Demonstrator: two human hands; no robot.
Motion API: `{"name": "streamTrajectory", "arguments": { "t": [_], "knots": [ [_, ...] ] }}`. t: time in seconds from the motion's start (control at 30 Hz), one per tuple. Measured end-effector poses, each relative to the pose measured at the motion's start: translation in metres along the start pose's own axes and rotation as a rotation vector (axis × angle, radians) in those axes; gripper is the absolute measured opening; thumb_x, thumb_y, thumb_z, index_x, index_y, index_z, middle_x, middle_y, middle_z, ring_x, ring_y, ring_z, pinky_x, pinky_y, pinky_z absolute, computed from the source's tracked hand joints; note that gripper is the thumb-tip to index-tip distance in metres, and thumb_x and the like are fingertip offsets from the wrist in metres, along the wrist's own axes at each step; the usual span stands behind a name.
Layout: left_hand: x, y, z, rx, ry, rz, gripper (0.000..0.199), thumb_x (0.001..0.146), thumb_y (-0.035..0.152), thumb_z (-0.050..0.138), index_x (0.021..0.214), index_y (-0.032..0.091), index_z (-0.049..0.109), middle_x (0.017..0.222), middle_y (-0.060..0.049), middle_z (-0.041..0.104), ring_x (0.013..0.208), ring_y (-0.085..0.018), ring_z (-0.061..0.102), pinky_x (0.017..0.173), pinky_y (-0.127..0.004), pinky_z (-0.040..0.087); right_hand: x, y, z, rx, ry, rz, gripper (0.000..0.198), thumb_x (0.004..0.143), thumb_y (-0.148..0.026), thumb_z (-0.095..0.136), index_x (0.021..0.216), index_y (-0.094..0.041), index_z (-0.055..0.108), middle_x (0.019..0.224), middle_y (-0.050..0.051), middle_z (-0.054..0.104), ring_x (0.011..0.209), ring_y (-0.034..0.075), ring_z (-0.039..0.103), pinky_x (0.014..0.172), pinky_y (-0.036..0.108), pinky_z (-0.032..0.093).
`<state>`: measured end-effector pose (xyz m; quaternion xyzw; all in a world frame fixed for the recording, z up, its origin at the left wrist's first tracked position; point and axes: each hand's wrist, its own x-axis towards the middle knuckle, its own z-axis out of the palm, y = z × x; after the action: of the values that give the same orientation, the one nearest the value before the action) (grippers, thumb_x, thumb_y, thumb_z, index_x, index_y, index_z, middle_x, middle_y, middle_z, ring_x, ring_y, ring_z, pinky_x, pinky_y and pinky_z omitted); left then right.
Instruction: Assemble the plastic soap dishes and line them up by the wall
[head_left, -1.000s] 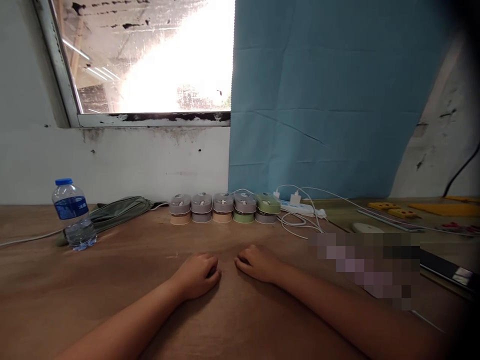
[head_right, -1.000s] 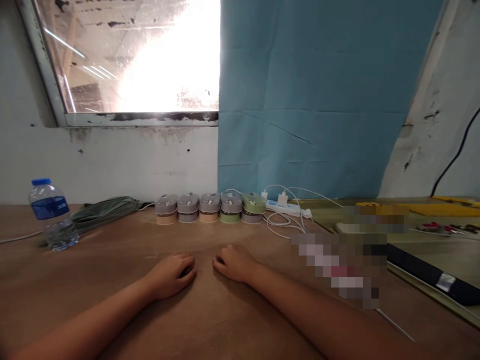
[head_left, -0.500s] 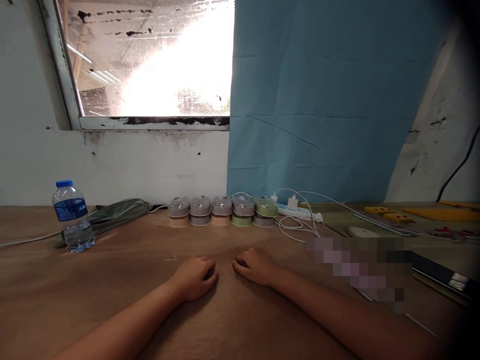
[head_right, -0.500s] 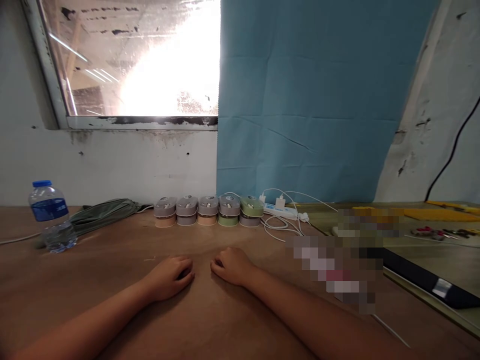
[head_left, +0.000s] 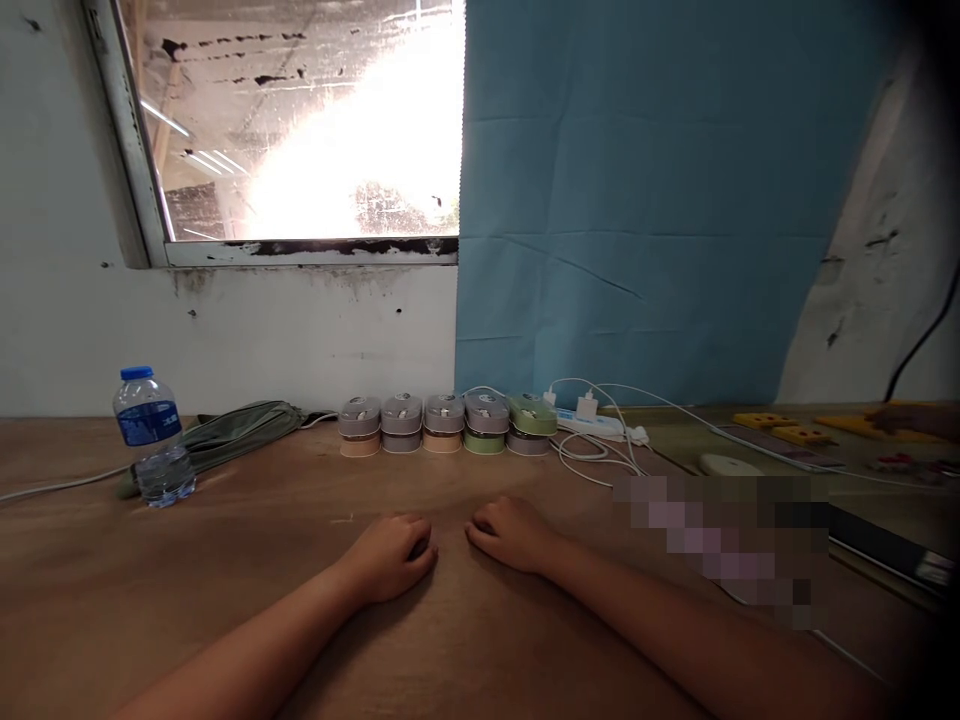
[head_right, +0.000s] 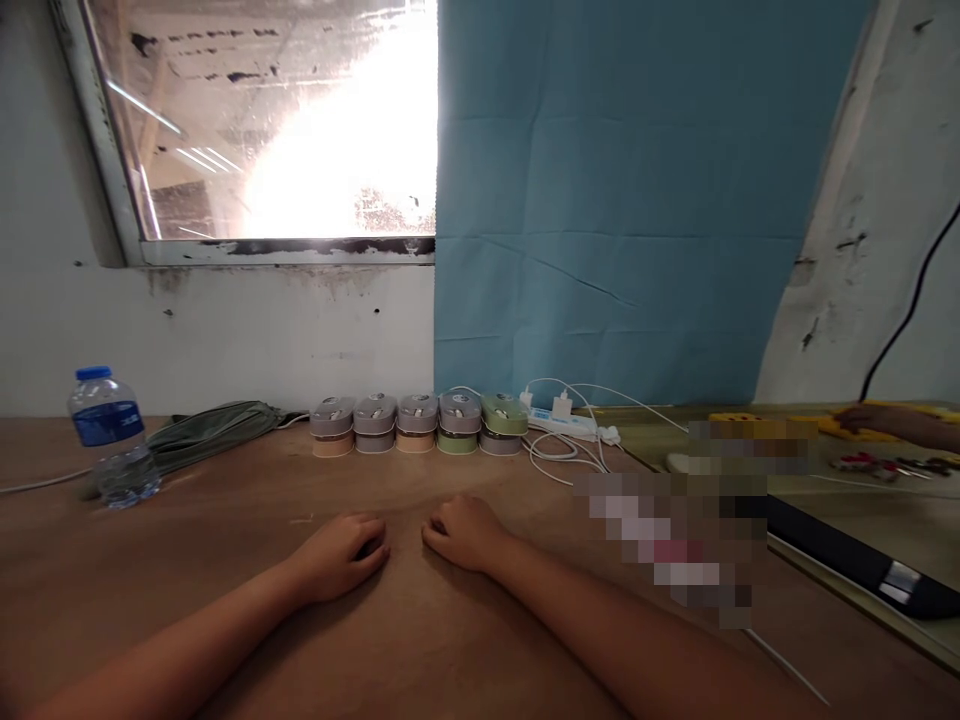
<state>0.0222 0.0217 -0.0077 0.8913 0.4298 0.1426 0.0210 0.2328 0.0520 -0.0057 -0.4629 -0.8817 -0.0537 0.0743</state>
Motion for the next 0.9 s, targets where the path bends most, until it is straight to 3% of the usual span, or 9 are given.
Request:
{"name": "streamTrajectory", "arguments": {
  "t": [0.9],
  "knots": [
    [-0.0013,0.0023,-0.0020,0.012,-0.011,-0.015,0.021,0.083,0.030,0.040,0.067,0.019,0.047,0.074,-0.002,0.058,0.068,-0.015,0.052,0.060,-0.024,0.033,0.0008,-0.0011,-0.0027,0.005,-0.005,-0.003,0.038,0.085,-0.034,0.039,0.065,-0.016,0.067,0.068,0.007,0.068,0.058,0.014,0.056,0.049,0.025,0.021]
  ]
}}
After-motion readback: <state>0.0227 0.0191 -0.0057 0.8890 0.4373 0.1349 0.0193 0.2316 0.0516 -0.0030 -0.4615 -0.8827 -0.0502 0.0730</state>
